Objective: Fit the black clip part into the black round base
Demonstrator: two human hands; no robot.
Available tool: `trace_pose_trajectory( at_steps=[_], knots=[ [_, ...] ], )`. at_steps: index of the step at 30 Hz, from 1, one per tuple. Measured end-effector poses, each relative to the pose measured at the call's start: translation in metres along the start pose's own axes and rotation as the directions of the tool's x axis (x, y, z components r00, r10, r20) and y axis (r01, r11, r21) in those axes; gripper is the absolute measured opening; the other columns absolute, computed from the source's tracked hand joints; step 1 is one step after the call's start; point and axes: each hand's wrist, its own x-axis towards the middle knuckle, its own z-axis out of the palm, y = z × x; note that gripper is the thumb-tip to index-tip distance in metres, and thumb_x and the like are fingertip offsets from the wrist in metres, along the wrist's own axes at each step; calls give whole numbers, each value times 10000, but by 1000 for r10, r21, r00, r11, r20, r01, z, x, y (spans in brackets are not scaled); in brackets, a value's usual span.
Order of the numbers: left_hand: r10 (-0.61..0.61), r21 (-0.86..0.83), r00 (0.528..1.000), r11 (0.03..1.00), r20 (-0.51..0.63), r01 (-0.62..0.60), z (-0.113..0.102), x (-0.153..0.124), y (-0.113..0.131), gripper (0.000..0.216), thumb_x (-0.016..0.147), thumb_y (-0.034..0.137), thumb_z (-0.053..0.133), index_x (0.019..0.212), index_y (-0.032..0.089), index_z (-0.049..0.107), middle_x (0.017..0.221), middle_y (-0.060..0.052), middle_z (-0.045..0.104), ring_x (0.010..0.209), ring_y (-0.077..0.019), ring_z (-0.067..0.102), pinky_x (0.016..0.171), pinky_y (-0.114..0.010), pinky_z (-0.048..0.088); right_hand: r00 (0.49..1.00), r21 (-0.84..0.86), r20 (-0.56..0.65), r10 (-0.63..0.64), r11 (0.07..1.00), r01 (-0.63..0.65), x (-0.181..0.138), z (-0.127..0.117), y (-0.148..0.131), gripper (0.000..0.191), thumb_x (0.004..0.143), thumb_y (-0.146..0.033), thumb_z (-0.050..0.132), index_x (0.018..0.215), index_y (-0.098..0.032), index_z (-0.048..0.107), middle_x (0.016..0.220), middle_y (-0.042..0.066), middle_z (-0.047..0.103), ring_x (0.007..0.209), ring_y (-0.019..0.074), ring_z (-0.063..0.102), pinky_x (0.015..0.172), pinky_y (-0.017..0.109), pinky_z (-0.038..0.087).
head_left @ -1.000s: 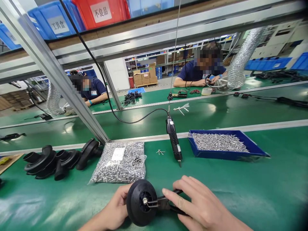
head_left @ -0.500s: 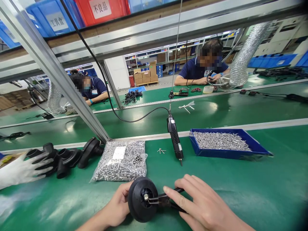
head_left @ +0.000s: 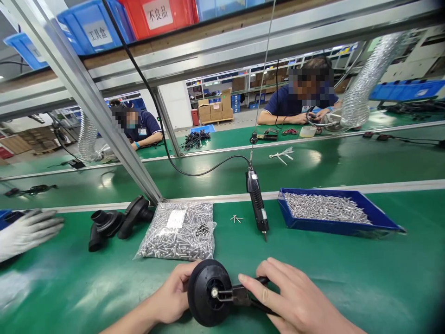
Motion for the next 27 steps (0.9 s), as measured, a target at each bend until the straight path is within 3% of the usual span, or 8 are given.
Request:
trace_pose_trajectory(
  at_steps=[7, 19, 24, 27],
  knots=[
    [-7, -16, 1000, 1000, 26, 7, 1, 1, 2, 409, 968, 500, 802, 1053, 100, 782, 1019, -127, 688, 942, -240, 584, 863, -301, 486, 1000, -33, 18, -22, 999, 22, 4, -5, 4, 753, 814, 52, 411, 1494, -227, 578, 1047, 132, 588, 863, 277, 601, 670, 347, 523],
    [-18, -45, 999, 999, 32, 19, -2, 1, -7, 423, 939, 497, 835, 1092, 106, 781, 1019, -120, 701, 945, -239, 609, 874, -292, 500, 998, 2, 66, -3, 1000, 3, 1, 1, 10, 879, 745, 83, 414, 1553, -247, 524, 1053, 114, 548, 869, 264, 557, 680, 330, 456],
    [26, 147, 998, 988, 56, -34, -6, -5, 0, 363, 1030, 477, 708, 1174, 148, 761, 1102, -123, 718, 1008, -251, 623, 935, -303, 508, 999, 25, 44, 12, 1000, -13, -1, 5, 8, 777, 832, 43, 434, 1540, -257, 549, 1096, 128, 553, 942, 289, 569, 769, 393, 519],
    [74, 322, 993, 942, 91, -99, -8, -9, 5, 335, 1069, 458, 635, 1079, 156, 778, 1010, -113, 730, 921, -233, 636, 883, -292, 507, 999, 63, 39, 6, 998, -9, 0, 9, 3, 754, 821, 32, 462, 1516, -244, 565, 1076, 126, 556, 917, 287, 567, 763, 401, 517]
  ],
)
